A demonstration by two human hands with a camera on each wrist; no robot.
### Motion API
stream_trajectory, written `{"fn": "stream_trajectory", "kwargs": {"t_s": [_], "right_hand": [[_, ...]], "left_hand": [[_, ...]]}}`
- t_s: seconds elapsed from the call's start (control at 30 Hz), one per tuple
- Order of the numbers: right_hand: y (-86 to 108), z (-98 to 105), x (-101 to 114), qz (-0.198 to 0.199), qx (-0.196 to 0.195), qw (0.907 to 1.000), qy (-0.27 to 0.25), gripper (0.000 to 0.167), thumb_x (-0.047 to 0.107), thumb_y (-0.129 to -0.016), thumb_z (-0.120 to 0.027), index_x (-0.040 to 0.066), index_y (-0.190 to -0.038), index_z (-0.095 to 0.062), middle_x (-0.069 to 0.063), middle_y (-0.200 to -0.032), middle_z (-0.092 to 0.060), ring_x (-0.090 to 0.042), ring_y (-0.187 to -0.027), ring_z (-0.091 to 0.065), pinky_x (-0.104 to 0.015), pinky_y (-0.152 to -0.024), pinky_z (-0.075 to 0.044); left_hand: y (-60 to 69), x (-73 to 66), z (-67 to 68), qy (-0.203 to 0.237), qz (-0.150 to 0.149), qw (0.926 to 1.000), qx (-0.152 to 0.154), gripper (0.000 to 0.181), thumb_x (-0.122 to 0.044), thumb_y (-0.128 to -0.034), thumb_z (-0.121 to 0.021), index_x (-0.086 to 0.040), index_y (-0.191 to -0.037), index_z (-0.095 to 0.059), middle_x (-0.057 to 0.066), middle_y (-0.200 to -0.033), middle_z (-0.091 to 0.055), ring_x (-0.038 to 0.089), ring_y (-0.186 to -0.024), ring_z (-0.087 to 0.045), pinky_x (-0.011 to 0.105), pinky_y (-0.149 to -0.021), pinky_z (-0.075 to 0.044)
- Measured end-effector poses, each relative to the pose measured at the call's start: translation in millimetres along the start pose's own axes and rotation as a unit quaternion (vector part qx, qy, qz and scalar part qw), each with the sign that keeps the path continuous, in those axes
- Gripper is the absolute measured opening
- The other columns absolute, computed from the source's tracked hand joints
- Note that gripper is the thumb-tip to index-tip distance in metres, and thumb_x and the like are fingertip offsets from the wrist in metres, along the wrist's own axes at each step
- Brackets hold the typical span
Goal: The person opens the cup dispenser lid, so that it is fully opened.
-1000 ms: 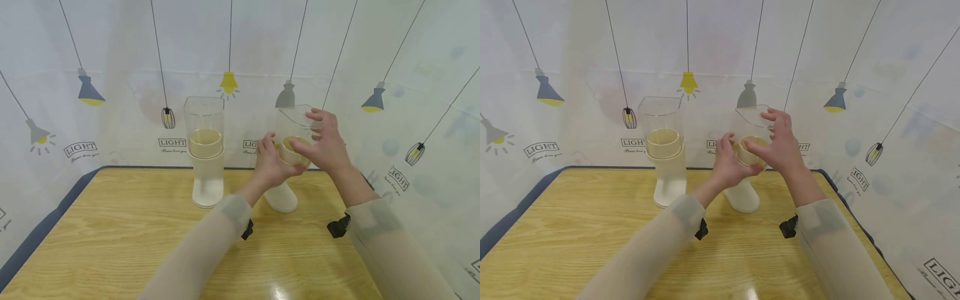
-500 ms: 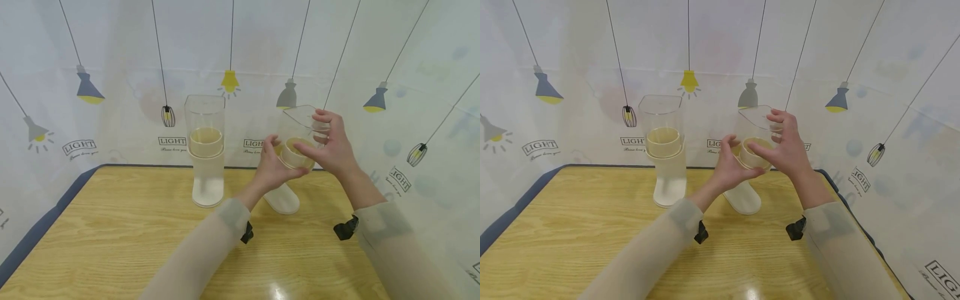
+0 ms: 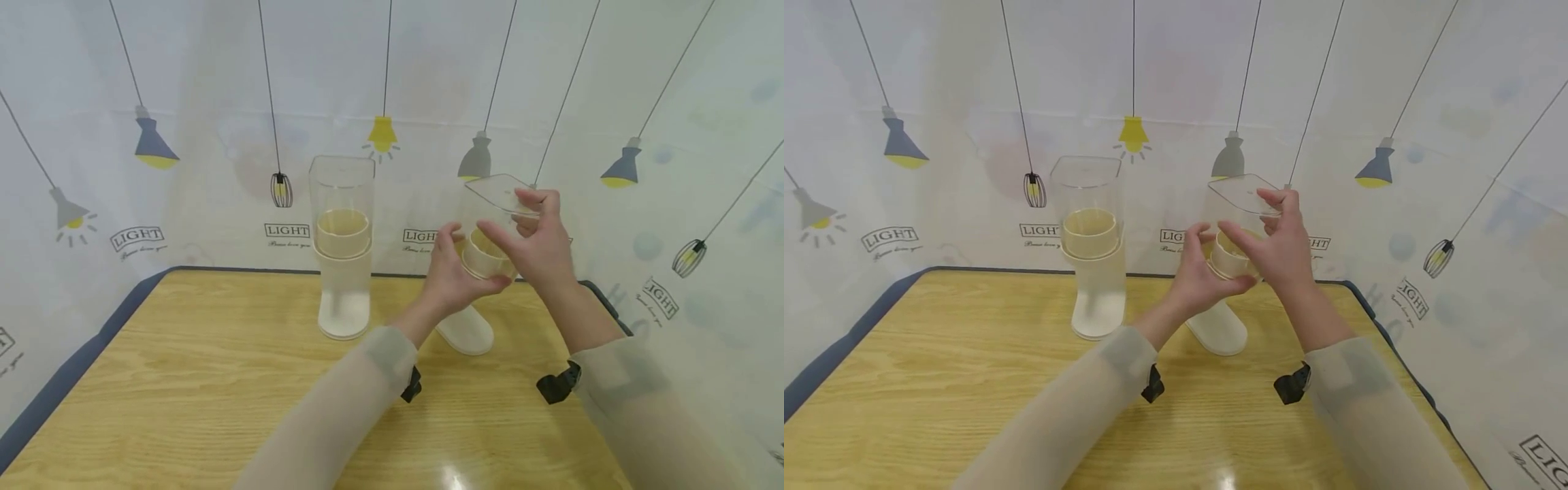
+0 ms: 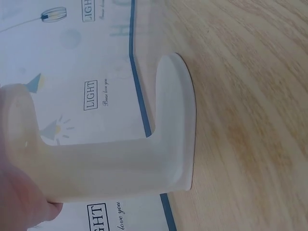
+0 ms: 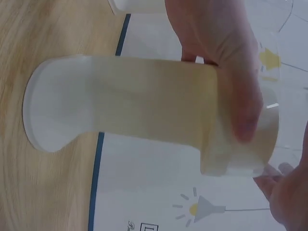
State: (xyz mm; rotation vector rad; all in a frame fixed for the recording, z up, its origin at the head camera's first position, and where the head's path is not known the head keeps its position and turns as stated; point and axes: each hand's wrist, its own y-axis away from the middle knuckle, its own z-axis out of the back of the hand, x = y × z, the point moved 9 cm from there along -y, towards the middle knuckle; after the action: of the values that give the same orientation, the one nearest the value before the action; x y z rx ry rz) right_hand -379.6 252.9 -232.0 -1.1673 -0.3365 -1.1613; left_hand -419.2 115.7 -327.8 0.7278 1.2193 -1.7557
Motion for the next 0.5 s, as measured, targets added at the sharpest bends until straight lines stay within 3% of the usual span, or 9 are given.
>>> {"fn": "stream_trajectory", "kwargs": {"t_s": [0.27, 0.5], "right_hand": [[2.8, -4.2, 3.4, -0.016, -0.043, 0.9987, 0.022, 0.084, 0.057, -0.075, -0.084, 0.013, -0.13, -0.038, 0.008, -0.147, -0.049, -0.027, -0.124, -0.059, -0.048, -0.101, -0.048], [-0.6, -1.5, 4.9, -0.029, -0.055, 0.9978, 0.022, 0.082, 0.059, -0.075, -0.083, 0.014, -0.128, -0.04, 0.007, -0.144, -0.052, -0.026, -0.121, -0.061, -0.049, -0.096, -0.052]], "left_hand": [[0.8, 3.8, 0.6, -0.03, 0.016, 0.9993, -0.015, 0.129, -0.067, -0.0542, -0.091, -0.031, -0.153, -0.017, 0.003, -0.141, -0.042, 0.018, -0.116, -0.052, 0.035, -0.089, -0.053], [-1.0, 3.1, -2.9, -0.016, 0.02, 0.9995, -0.018, 0.129, -0.069, -0.0522, -0.091, -0.028, -0.152, -0.02, 0.002, -0.141, -0.042, 0.018, -0.117, -0.051, 0.034, -0.089, -0.052]]}}
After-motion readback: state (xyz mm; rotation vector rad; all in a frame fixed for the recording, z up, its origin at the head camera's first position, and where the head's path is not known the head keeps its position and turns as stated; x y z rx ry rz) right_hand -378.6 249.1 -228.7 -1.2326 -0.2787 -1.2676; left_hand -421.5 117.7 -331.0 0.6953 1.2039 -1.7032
